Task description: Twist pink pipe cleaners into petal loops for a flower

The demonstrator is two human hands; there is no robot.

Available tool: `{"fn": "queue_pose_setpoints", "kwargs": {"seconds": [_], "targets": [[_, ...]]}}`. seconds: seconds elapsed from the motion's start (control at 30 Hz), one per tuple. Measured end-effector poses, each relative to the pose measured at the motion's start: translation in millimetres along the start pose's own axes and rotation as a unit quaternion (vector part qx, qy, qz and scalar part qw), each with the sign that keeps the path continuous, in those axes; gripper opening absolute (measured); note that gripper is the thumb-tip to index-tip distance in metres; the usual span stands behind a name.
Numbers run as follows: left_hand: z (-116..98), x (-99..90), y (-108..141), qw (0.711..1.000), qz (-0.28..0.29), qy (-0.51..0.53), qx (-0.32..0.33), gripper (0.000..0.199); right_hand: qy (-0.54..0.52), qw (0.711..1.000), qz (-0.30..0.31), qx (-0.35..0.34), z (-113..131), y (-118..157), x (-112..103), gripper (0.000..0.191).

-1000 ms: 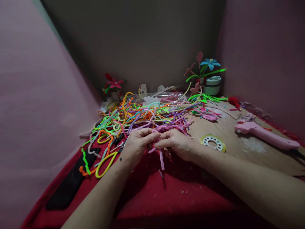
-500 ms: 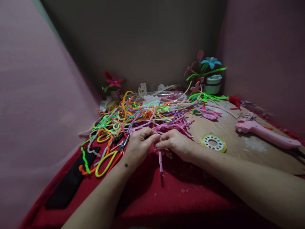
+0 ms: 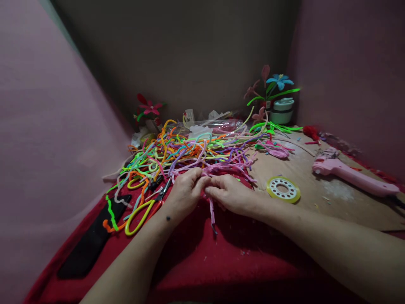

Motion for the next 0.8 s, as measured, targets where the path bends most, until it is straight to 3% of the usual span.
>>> {"fn": "queue_pose_setpoints", "kwargs": {"seconds": [0.23,0.33,0.47,0.67,0.8], "targets": [[12,0.2,2,0.994,-0.033,0.098,-0.035,0.023,0.057,0.998,-0.028,-0.031,13,4,-4,0.022],[21,1.6,2,0.98,-0.028,0.188,-0.066,0.023,-0.04,0.999,0.006,-0.006,5,2,0,0.024],[27,0.0,4,0.954,-0.037,0.284,-0.093,0.024,-0.191,0.98,0.048,0.016,-5,1,8,0.015],[24,1.1,4,0.948,-0.03,0.302,-0.092,0.024,-0.272,0.962,0.018,0.024,-8,3,4,0.019],[19,1.8,5,0.951,-0.02,0.293,-0.096,0.023,-0.364,0.93,0.031,0.047,-14,4,10,0.016]]}}
Point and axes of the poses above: each hand's wrist, its own y-axis away from the middle knuckle, its own x-axis out of the palm, z = x × y, the point moved 10 cm from there along -y, towards the middle knuckle, and after that the axes turned 12 degrees about z, right-handed, at the moved point
